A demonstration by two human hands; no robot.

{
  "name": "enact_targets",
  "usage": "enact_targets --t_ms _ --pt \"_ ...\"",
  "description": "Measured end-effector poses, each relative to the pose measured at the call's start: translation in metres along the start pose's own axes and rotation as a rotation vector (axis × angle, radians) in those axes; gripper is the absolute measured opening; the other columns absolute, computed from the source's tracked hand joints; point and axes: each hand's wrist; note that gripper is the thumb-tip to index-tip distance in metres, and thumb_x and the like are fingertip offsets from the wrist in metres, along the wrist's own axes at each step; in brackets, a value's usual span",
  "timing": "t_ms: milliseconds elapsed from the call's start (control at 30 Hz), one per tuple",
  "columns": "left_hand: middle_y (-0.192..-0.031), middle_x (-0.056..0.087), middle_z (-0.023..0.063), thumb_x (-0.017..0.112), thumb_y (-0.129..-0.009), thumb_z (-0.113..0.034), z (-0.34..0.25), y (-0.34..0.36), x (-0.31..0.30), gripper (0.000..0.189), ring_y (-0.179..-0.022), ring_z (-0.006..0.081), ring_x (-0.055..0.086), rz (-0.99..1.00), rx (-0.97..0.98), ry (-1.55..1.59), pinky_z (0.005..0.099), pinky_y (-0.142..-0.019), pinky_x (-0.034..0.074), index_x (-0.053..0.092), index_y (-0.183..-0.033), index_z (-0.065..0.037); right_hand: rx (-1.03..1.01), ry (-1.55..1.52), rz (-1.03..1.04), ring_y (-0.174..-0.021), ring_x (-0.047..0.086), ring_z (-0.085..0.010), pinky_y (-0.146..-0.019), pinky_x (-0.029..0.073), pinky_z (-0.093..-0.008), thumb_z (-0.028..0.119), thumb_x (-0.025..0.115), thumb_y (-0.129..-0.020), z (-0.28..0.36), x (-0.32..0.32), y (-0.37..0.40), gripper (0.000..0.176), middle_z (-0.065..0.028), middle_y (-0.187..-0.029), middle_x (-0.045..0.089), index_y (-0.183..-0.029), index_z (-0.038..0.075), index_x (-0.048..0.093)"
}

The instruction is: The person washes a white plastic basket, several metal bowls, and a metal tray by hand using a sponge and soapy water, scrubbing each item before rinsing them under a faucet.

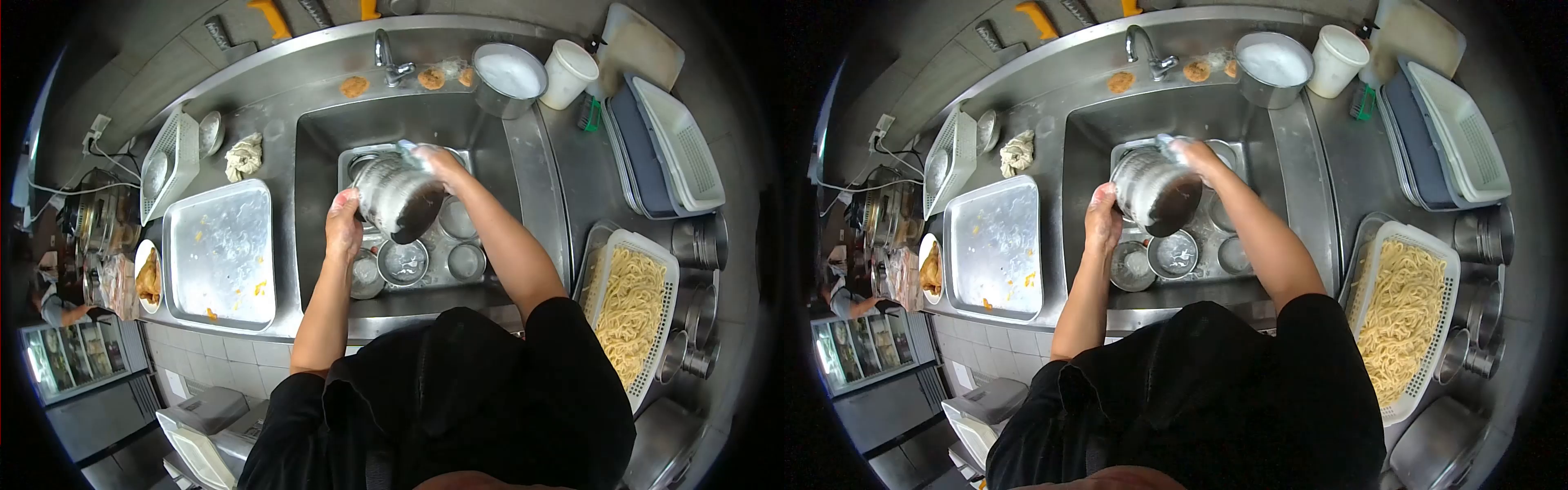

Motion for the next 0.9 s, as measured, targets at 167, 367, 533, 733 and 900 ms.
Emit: enact_targets --t_ms 167,367,533,733,900 --pt "-0.123 0.05 0.0108 0.045 -0.094 -0.015 0.014 -0.005 0.013 0.027 -0.114 0.025 0.048 -0.126 -0.034 0.553 0.0444 -0.102 0.033 0.042 -0.119 -0.006 0.026 -0.946 -0.254 -0.093 0.06 -0.0185 -0.081 0.049 -0.0314 0.033 0.048 -0.089 -0.053 0.042 0.009 0.034 -0.0059 -0.097 0.063 -0.107 0.007 0.058" --pt "-0.116 0.056 0.0104 0.041 -0.096 -0.027 0.015 -0.023 0.043 0.035 -0.105 0.0253 0.054 -0.12 -0.214 0.389 0.042 -0.093 0.041 0.047 -0.12 -0.001 -0.536 0.294 -0.734 -0.108 0.049 -0.0346 -0.092 0.039 -0.0399 0.026 0.053 -0.086 -0.07 0.102 0.015 0.042 -0.0225 -0.114 0.053 -0.115 -0.004 0.049" --pt "-0.111 0.057 0.0099 0.043 -0.095 -0.023 0.011 -0.019 0.043 0.033 -0.101 0.0225 0.056 -0.077 -0.154 -0.021 0.0364 -0.085 0.046 0.047 -0.119 0.0 -0.835 0.81 -0.445 -0.119 0.043 -0.0322 -0.096 0.038 -0.0416 0.016 0.056 -0.08 -0.011 0.085 0.022 0.037 -0.0107 -0.126 0.049 -0.116 0.012 0.055" --pt "-0.108 0.059 0.0143 0.04 -0.096 -0.032 -0.01 -0.023 0.024 0.038 -0.098 0.0259 0.058 -0.109 -0.037 0.174 0.0406 -0.087 0.046 0.051 -0.115 0.0 -0.804 0.48 -0.315 -0.111 0.051 -0.0323 -0.095 0.04 -0.0379 0.011 0.051 -0.082 0.007 0.065 0.028 0.036 -0.0144 -0.121 0.053 -0.118 0.006 0.053" --pt "-0.112 0.059 0.0146 0.036 -0.096 -0.041 -0.012 -0.008 -0.003 0.048 -0.1 0.027 0.059 -0.061 -0.202 0.309 0.0414 -0.089 0.046 0.051 -0.116 0.001 -0.759 0.347 -0.413 -0.116 0.049 -0.0287 -0.1 0.036 -0.0333 0.005 0.049 -0.083 -0.047 0.042 0.035 0.038 -0.0129 -0.127 0.05 -0.121 0.005 0.052"
Point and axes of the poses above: each hand's wrist, its own y-axis away from the middle knuckle, its own x-axis out of the palm, z = x × y
